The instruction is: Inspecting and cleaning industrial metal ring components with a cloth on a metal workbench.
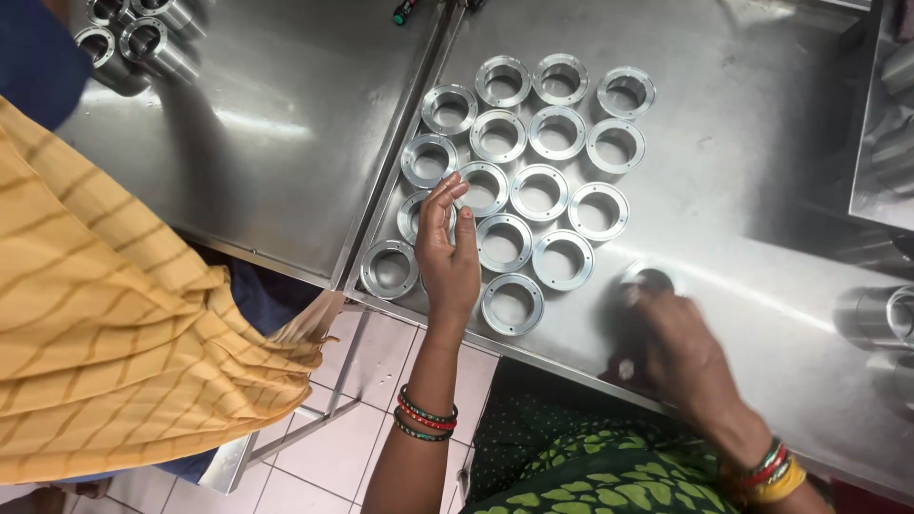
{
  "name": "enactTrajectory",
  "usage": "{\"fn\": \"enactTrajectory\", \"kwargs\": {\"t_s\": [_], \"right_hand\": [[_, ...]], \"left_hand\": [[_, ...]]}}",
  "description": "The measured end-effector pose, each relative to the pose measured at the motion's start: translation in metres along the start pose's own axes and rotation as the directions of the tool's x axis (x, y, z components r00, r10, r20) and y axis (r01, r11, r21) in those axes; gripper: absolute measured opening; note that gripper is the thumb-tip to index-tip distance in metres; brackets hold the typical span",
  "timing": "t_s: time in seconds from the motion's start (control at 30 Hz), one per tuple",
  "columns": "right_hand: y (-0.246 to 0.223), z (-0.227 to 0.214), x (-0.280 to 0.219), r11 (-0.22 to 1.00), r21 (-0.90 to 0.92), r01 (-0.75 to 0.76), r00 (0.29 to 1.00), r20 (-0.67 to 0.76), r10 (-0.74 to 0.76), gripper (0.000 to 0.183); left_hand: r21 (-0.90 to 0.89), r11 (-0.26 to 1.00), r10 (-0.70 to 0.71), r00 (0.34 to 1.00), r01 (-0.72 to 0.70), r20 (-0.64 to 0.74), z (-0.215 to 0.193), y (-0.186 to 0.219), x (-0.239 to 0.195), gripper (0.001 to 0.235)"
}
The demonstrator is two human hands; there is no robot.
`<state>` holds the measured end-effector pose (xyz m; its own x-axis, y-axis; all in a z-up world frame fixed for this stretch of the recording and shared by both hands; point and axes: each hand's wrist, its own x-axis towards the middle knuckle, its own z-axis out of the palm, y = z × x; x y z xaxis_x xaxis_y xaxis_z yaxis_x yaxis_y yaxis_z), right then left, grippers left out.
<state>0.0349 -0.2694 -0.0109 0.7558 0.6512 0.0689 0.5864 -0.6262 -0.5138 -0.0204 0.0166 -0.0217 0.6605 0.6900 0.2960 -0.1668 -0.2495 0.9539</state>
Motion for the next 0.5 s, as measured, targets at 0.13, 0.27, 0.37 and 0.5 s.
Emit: {"fn": "enactTrajectory", "kwargs": {"t_s": [0.13,0.27,0.37,0.5], "right_hand": [[-0.021,0.023,-0.012,0.965,0.026,0.262,0.962,0.07,-0.263,0.048],[-0.033,0.035,-0.007,0.917,0.077,0.391,0.91,0.112,-0.398,0.052],[-0.05,0.031,0.01,0.914,0.155,0.375,0.917,0.086,-0.39,0.047],[-0.051,0.022,0.005,0.883,0.235,0.407,0.911,-0.031,-0.412,0.052]], "left_hand": [[0.053,0.999,-0.002,1.0,0.001,0.029,0.002,0.003,0.002,0.024],[0.009,0.997,-0.078,0.997,0.078,0.01,0.006,0.005,0.002,0.027],[-0.022,0.998,-0.055,0.998,0.055,-0.008,0.007,-0.003,0.004,0.026],[-0.14,0.989,-0.049,0.998,0.043,-0.042,0.01,-0.01,0.007,0.03]]}}
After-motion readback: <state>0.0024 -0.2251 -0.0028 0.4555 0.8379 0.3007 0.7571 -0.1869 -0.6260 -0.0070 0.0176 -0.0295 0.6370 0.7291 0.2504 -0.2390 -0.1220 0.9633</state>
